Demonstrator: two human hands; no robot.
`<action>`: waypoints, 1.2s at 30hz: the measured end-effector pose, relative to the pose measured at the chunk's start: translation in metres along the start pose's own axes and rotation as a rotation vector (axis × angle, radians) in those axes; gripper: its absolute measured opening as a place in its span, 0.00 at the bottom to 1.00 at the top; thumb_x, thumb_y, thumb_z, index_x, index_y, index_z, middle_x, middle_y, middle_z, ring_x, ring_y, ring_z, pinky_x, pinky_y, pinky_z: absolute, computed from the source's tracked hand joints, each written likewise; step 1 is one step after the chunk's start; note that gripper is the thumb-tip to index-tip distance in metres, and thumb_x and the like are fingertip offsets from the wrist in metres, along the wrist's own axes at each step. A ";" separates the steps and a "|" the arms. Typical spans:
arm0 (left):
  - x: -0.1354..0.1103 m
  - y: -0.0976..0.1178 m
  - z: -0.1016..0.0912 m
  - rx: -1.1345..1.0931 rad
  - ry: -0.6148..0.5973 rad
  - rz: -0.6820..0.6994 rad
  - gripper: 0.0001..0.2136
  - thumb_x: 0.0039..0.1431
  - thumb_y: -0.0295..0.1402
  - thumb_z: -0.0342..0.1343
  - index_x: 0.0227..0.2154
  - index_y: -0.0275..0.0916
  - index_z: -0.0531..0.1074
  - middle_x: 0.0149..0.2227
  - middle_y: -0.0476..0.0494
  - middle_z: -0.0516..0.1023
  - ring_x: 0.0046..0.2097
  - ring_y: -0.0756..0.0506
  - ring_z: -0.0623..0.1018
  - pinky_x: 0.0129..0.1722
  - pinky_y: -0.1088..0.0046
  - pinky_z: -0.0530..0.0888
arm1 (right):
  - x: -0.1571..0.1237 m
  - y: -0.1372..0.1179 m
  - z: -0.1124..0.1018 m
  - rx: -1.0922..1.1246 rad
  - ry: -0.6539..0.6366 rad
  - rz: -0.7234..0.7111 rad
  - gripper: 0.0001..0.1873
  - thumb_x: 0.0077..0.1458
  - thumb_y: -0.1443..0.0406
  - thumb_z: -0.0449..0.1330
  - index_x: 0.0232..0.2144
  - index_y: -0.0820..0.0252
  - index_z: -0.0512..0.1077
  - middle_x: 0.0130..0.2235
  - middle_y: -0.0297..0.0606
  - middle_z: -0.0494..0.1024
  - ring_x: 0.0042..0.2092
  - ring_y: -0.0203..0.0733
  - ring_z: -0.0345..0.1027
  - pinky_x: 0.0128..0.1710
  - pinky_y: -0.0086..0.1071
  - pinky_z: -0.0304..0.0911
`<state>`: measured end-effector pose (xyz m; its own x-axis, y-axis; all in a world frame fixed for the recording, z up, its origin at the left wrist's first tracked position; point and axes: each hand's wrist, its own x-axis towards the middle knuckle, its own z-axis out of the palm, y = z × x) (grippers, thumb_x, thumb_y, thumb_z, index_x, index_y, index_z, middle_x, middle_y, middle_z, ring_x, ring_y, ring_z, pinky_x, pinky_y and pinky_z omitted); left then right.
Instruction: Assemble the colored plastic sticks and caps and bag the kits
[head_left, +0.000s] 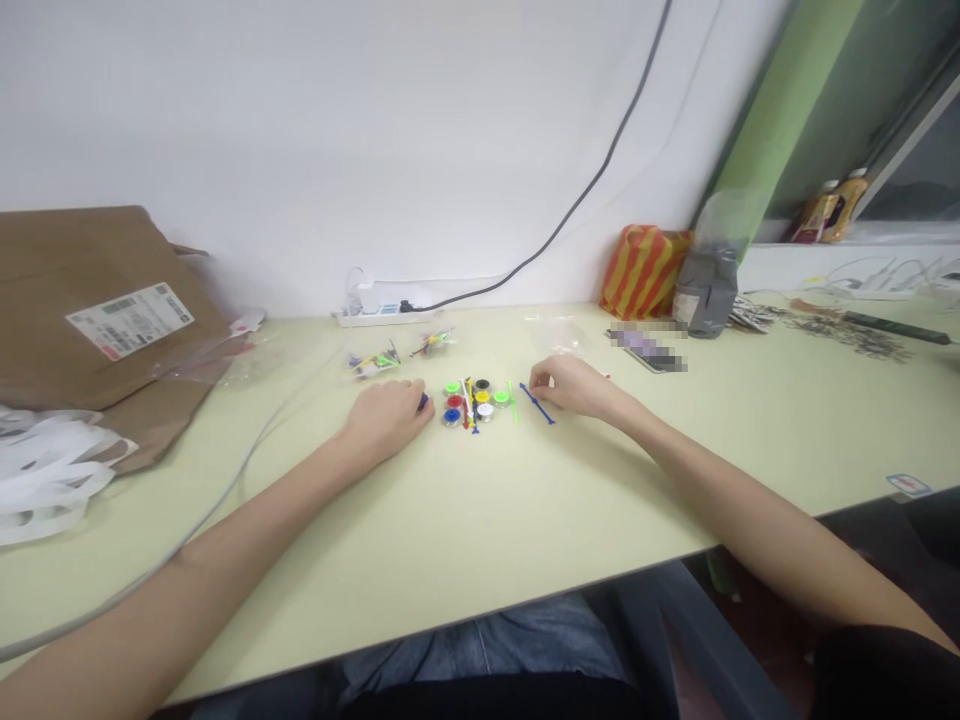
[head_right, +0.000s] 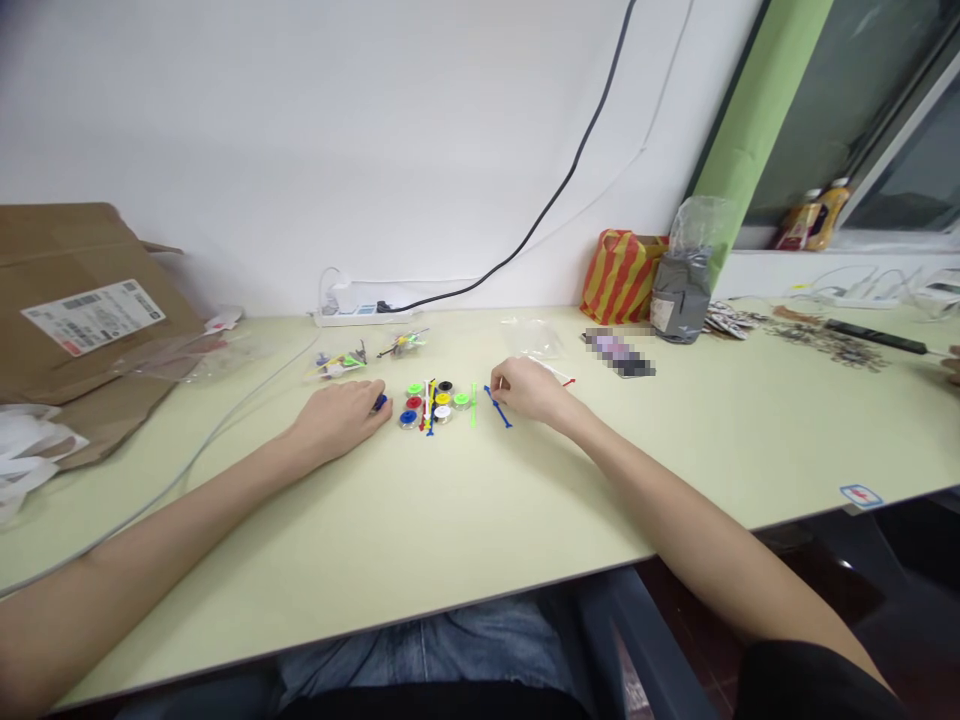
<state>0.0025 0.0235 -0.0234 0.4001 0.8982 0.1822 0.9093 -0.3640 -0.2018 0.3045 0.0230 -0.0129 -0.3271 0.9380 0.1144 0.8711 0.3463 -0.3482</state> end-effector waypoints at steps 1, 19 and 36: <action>0.000 0.000 0.000 -0.008 0.005 0.002 0.17 0.67 0.42 0.40 0.33 0.38 0.71 0.34 0.36 0.79 0.36 0.37 0.79 0.31 0.64 0.66 | 0.000 0.002 -0.001 0.015 -0.020 -0.014 0.04 0.54 0.70 0.61 0.30 0.59 0.77 0.34 0.36 0.82 0.33 0.38 0.71 0.31 0.29 0.56; -0.002 0.002 -0.004 -0.014 0.032 0.032 0.16 0.67 0.41 0.40 0.32 0.39 0.69 0.33 0.36 0.79 0.35 0.37 0.78 0.30 0.65 0.65 | -0.003 -0.011 0.014 -0.013 0.069 -0.068 0.08 0.59 0.69 0.57 0.35 0.59 0.78 0.36 0.39 0.81 0.35 0.40 0.70 0.32 0.29 0.54; -0.008 0.001 -0.020 -0.275 0.243 0.044 0.10 0.68 0.41 0.47 0.40 0.42 0.68 0.33 0.44 0.78 0.33 0.42 0.77 0.32 0.68 0.65 | -0.007 -0.018 0.006 0.185 0.252 -0.081 0.12 0.60 0.66 0.58 0.47 0.57 0.73 0.34 0.36 0.80 0.34 0.40 0.71 0.35 0.31 0.59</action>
<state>0.0030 0.0113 -0.0056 0.4254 0.8072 0.4093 0.8741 -0.4837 0.0454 0.2889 0.0102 -0.0133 -0.2719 0.8893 0.3678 0.7571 0.4336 -0.4887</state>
